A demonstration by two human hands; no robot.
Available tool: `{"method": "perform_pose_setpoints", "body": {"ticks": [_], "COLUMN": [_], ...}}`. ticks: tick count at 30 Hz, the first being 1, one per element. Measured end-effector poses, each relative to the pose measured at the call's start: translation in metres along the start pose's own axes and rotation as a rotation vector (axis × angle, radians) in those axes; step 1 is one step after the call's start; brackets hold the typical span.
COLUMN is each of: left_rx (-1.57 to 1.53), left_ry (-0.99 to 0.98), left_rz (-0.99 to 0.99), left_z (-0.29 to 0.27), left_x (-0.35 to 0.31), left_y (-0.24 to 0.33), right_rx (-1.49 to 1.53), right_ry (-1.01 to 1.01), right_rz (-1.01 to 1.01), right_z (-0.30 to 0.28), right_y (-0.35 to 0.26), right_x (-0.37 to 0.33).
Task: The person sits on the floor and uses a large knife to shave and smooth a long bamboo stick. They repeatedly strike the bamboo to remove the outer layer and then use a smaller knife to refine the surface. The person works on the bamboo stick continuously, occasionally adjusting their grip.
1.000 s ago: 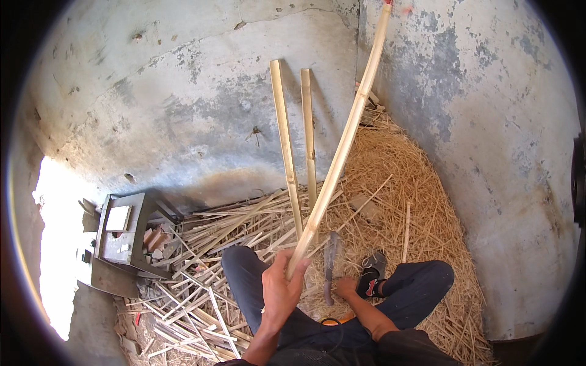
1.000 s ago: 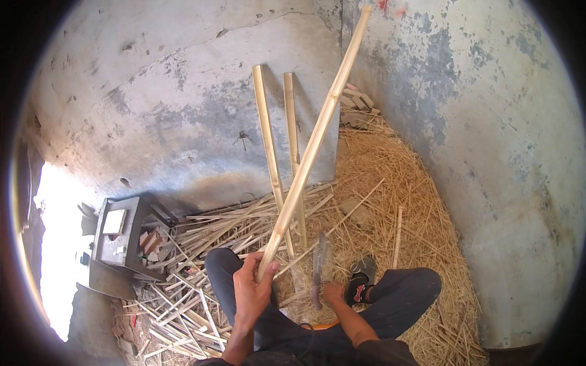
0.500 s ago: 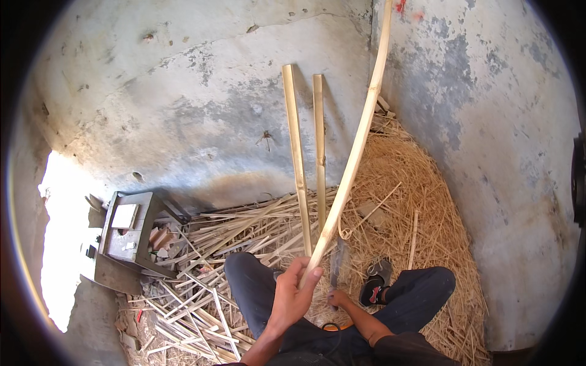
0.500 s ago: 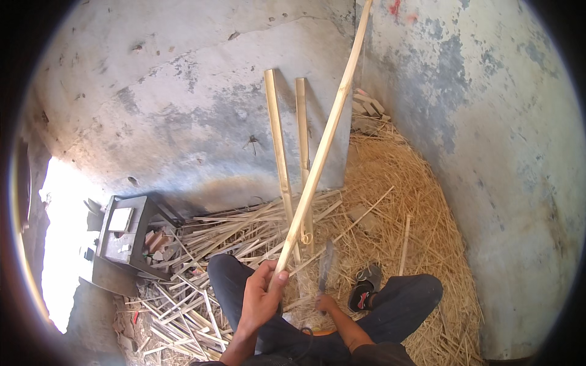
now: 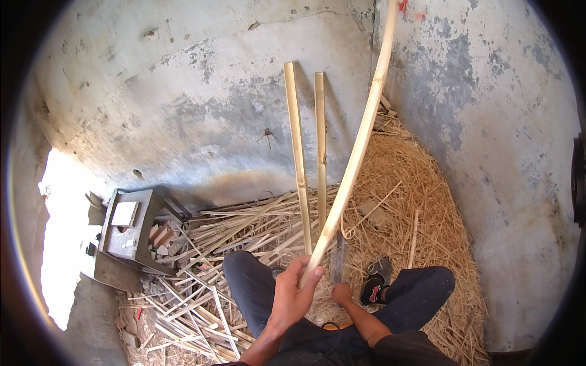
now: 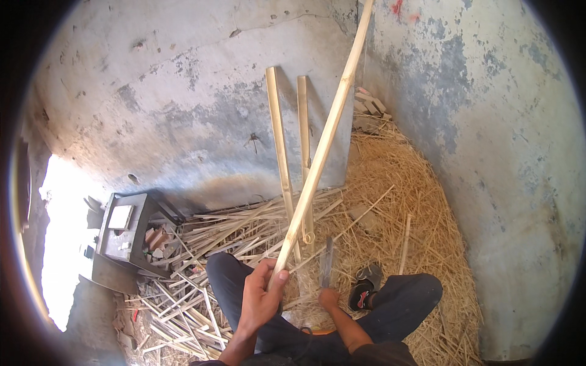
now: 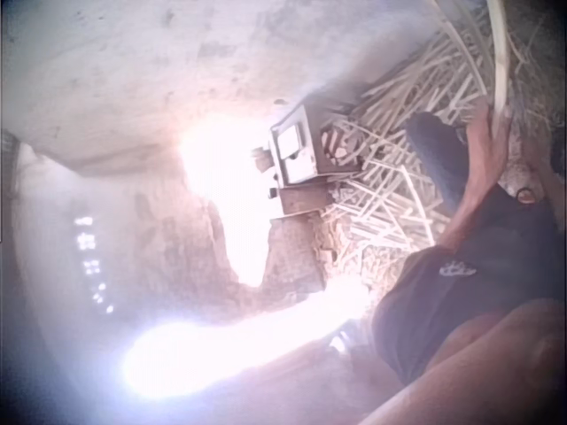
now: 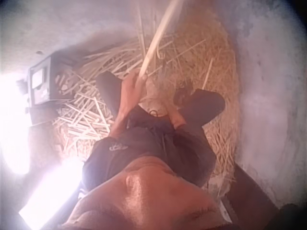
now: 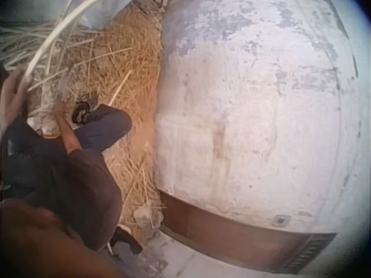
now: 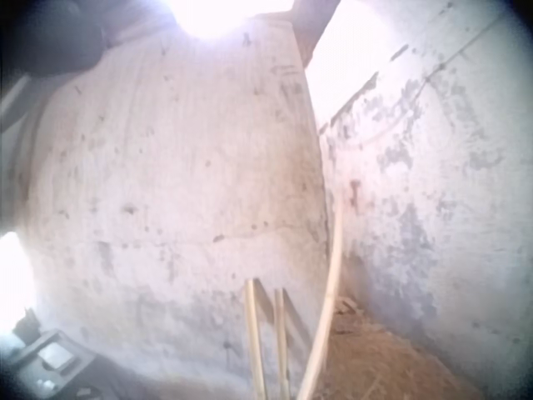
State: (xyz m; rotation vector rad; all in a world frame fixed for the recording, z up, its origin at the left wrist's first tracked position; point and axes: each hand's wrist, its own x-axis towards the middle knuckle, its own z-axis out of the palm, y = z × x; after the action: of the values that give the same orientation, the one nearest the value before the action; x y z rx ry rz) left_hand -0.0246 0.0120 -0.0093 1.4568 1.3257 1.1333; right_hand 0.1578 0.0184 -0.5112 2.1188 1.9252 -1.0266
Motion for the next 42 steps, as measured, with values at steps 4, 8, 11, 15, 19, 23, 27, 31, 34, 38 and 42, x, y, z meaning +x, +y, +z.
{"method": "perform_pose_setpoints", "body": {"ticks": [4, 8, 11, 15, 19, 23, 27, 31, 34, 38, 42], "left_rx": [-0.110, -0.132, -0.122, -0.276, -0.378, -0.418, -0.262, -0.140, -0.092, -0.053, 0.078], "left_ry": [-0.035, -0.061, -0.039, -0.103, -0.189, -0.203, -0.116, -0.077, -0.080, -0.088, -0.085], "left_rz": [-0.072, -0.027, -0.010, -0.101, -0.185, -0.125, -0.053, -0.007, 0.040, 0.048, 0.128], "left_z": [-0.003, -0.006, -0.010, -0.017, -0.021, -0.017, -0.010, -0.005, 0.000, 0.003, 0.006], "left_x": [0.002, 0.007, 0.008, 0.007, 0.009, 0.012, 0.012, 0.011, 0.013, 0.008, 0.004], "left_y": [0.000, -0.008, -0.008, -0.003, 0.002, 0.000, 0.004, 0.009, 0.004, 0.005, -0.001], "right_rx": [0.105, 0.357, 0.595, 0.658, 1.048, 1.538, 1.377, 0.870, 0.414, -0.014, -0.178], "right_ry": [0.094, 0.029, -0.151, -0.216, -0.160, -0.052, 0.152, 0.460, 0.619, 0.710, 0.671], "right_rz": [0.056, 0.093, 0.065, -0.014, -0.163, -0.364, -0.579, -0.602, -0.712, -0.766, -0.757], "right_z": [-0.051, -0.127, -0.193, -0.288, -0.337, -0.350, -0.379, -0.392, -0.413, -0.414, -0.413], "right_y": [-0.021, -0.030, -0.019, -0.033, -0.025, -0.035, -0.049, -0.053, -0.085, -0.105, -0.118], "right_x": [-0.023, -0.034, -0.063, -0.156, -0.219, -0.249, -0.269, -0.268, -0.273, -0.264, -0.248]}}
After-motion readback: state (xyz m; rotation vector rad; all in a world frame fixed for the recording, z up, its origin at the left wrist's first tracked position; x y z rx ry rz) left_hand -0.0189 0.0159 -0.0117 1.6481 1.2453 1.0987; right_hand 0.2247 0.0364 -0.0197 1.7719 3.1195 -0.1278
